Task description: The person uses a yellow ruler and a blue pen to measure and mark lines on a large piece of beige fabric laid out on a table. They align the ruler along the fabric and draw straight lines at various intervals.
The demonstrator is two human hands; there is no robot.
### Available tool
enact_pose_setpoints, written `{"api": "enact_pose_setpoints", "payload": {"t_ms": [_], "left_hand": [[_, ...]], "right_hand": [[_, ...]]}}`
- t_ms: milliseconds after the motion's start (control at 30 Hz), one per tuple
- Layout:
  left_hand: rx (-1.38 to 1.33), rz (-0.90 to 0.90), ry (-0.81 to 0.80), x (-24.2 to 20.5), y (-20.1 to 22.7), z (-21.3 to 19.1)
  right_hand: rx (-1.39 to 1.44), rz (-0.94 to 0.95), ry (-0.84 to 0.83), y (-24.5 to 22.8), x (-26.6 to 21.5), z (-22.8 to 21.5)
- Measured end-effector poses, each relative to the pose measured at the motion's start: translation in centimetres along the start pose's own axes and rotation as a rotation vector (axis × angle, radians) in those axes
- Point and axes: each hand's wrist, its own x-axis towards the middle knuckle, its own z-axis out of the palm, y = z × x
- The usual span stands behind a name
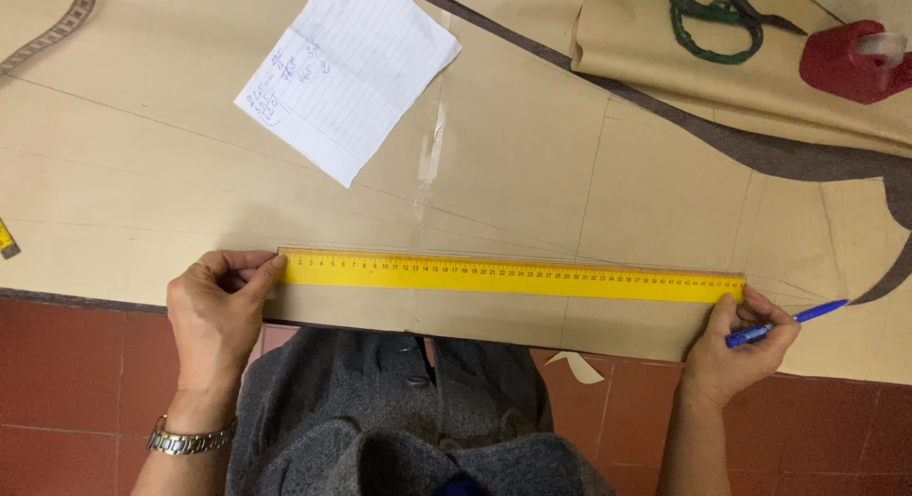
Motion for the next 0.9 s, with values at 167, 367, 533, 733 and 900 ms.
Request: {"api": "enact_pose_setpoints", "payload": {"t_ms": [167,367,533,733,900], "left_hand": [[0.085,0.036,0.001,-0.3,0.3,-0.1],[0.470,0.625,0.122,-0.7,-2.1,0.4],[0.603,0.945,0.178,-1.6,-3.2,1.3],[0.803,1.070,0.233,-3.6,-2.8,2.6],[1.062,1.019,0.252,-5.1,-2.2,3.3]], "right_hand": [[0.043,0.034,-0.005,-1.8,0.2,0.1],[-0.003,0.042,0.031,-1.0,0.3,0.3],[0.027,0.087,0.042,-2.0,0.8,0.2],[0.031,0.148,0.056,-3.0,1.0,0.3],[0.011,0.214,0.023,-3.5,1.2,0.1]]}}
